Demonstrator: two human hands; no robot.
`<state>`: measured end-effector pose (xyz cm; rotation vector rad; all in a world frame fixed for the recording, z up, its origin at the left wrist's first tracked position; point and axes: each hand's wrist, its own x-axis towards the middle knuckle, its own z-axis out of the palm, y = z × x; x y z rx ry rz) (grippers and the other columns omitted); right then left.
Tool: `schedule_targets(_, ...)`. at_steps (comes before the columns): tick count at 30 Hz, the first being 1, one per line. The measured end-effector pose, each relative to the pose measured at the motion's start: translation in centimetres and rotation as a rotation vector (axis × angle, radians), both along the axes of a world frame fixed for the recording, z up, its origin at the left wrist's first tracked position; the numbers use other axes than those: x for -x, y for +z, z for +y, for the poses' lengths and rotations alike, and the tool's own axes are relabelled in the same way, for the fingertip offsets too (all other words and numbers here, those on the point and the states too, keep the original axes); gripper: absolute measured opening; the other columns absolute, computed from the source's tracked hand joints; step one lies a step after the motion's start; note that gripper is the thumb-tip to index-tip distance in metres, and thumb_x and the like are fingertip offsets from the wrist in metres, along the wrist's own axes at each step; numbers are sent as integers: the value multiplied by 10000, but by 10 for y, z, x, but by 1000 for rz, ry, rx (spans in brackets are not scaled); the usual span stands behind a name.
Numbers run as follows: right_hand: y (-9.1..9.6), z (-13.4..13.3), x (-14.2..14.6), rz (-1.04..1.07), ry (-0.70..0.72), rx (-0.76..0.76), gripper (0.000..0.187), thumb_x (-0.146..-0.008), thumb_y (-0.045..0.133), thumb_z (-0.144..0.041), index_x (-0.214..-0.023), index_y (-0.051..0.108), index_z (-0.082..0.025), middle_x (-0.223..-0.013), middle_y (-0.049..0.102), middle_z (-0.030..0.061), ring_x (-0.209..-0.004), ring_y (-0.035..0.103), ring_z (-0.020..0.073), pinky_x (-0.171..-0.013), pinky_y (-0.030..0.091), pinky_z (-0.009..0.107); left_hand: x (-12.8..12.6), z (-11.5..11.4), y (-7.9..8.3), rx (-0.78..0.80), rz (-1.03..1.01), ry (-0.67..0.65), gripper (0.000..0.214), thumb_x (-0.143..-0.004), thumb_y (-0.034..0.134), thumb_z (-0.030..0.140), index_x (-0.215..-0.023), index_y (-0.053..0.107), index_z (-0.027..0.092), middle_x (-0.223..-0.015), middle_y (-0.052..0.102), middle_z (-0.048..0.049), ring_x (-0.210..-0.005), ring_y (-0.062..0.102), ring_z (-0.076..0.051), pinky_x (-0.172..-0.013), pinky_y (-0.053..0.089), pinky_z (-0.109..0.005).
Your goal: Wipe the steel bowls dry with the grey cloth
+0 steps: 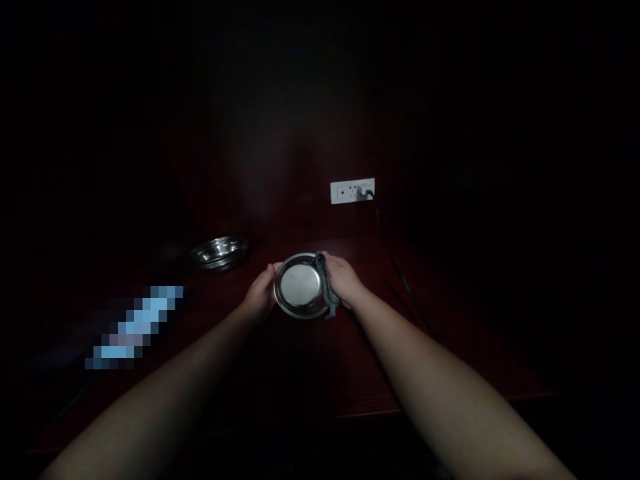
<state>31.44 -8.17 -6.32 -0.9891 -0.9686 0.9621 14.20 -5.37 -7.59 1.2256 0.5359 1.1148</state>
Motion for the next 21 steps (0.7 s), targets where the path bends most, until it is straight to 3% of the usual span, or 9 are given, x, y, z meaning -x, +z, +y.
schedule_targets(4,0,7,-7,102,-127,-42,333,-716,627,-497,-657,629,-170,-562,632,2,-536,576,123,-540,454,220,1,3,1,94,-10,-89,497,-754,551,573,-1006,566,144,-781,650,-59,-677,634,-159,-609,506,-280)
schedule_targets(8,-3,11,-6,160,-192,-84,360,-726,603,-524,-724,642,-165,-623,654,12,-611,605,145,-602,483,239,-3,-2,1,138,-22,-148,435,-771,569,506,-1014,557,145,-877,659,-88,-769,656,-186,-678,534,-323)
schedule_targets(14,-4,8,0,161,-119,-1,359,-696,630,-529,-665,609,-171,-588,650,24,-609,618,165,-586,487,254,-6,-10,3,152,-23,-137,478,-778,606,393,-1190,495,177,-1026,654,-119,-895,652,-251,-749,540,-421)
schedule_targets(21,-4,5,1,96,-50,27,304,-698,644,-455,-647,620,-157,-564,648,12,-551,581,135,-565,452,240,-4,-3,2,159,-8,-28,450,-760,622,428,-1128,557,178,-1018,667,-100,-861,654,-242,-734,534,-398)
